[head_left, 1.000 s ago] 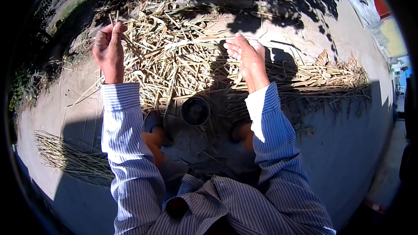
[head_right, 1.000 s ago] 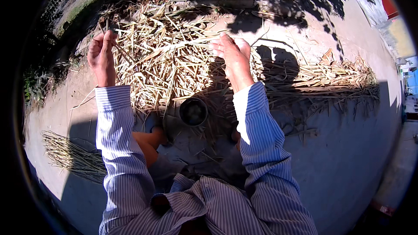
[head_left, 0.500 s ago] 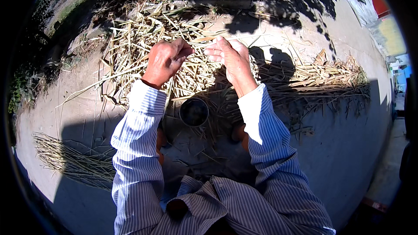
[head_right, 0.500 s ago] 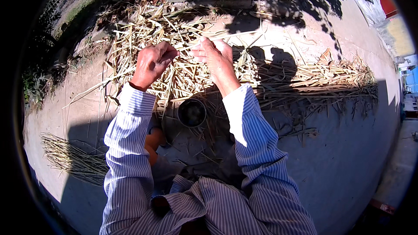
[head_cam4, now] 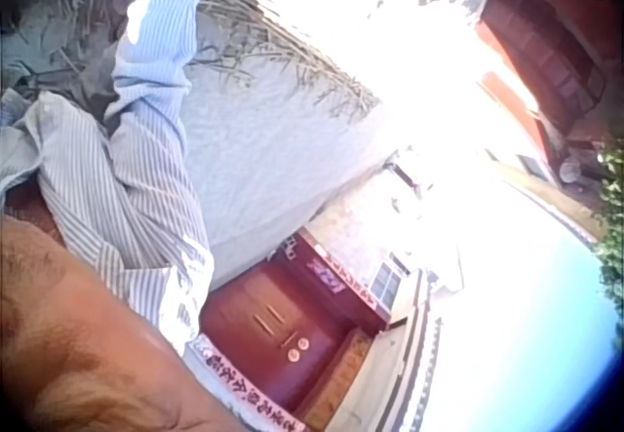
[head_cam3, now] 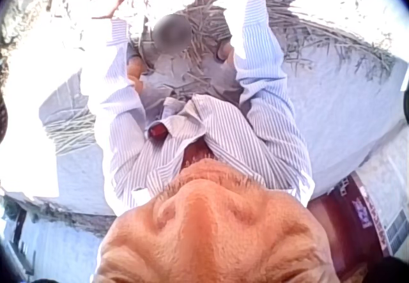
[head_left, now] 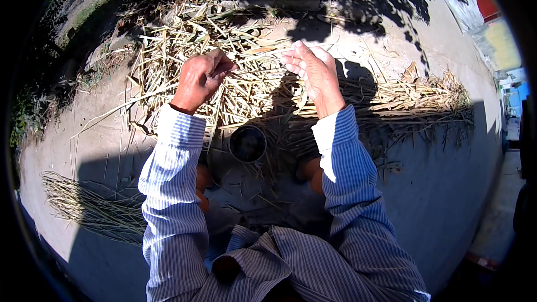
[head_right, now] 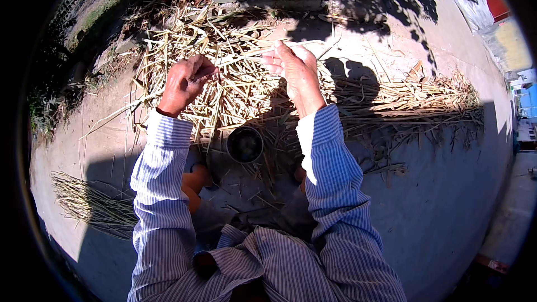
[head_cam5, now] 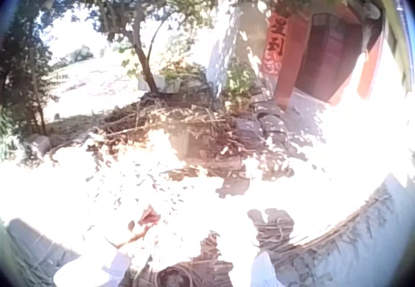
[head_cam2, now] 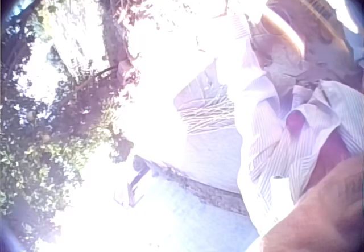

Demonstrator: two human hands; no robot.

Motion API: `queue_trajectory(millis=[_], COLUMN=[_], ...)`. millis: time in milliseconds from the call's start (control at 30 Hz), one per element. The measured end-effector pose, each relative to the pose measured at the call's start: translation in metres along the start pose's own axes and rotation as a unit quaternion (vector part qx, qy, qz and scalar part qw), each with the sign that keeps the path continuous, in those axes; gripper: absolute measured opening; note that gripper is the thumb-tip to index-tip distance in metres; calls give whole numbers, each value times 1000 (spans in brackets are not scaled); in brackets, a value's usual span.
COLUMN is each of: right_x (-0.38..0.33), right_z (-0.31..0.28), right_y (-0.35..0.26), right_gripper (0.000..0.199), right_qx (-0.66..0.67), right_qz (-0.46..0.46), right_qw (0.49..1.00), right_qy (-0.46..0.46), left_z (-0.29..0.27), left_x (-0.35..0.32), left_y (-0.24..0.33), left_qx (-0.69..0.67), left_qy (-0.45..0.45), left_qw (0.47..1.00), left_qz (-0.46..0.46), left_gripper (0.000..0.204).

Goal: The person sits on a concrete surface outdoors and repeatedly picks up dried plant stalks. They strip the stalks by hand, separating the fibrous material from the core, and place the processed stalks into a pile on the ground.

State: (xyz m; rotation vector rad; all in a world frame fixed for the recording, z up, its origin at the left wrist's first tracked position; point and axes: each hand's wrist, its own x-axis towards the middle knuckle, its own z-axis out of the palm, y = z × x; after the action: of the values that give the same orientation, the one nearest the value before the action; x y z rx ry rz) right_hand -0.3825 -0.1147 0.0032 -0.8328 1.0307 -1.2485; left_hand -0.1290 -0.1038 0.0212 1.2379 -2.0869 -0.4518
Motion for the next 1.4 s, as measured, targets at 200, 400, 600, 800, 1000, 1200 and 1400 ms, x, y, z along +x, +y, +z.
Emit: queue_trajectory(millis=[200, 400, 600, 800, 1000, 1200, 1400], right_x=[-2, 2, -1, -6, -11, -13, -8], right_z=[8, -1, 2, 11, 9, 10, -9], right_y=[4, -1, 0, 5, -1, 3, -5], right_gripper=[33, 28, 27, 34, 36, 32, 32], right_qx=[63, 116, 76, 14, -102, -110, -114], right_qz=[18, 39, 46, 40, 14, 14, 39], right_qw=[998, 991, 996, 990, 992, 993, 993], right_qy=[8, 45, -16, -132, -67, -45, 2], left_z=[9, 11, 18, 49, 66, 71, 0], left_x=[-4, -1, -3, 6, 3, 3, 9], left_y=[0, 10, 7, 36, 27, 18, -19], left_qx=[-113, -118, -103, -286, -341, -487, -454], left_qy=[23, 2, -44, -29, -13, 60, 237], left_qw=[993, 986, 988, 947, 921, 842, 827], left_qz=[-35, -121, -102, -146, -186, -225, -231], left_gripper=[35, 34, 39, 22, 18, 13, 11])
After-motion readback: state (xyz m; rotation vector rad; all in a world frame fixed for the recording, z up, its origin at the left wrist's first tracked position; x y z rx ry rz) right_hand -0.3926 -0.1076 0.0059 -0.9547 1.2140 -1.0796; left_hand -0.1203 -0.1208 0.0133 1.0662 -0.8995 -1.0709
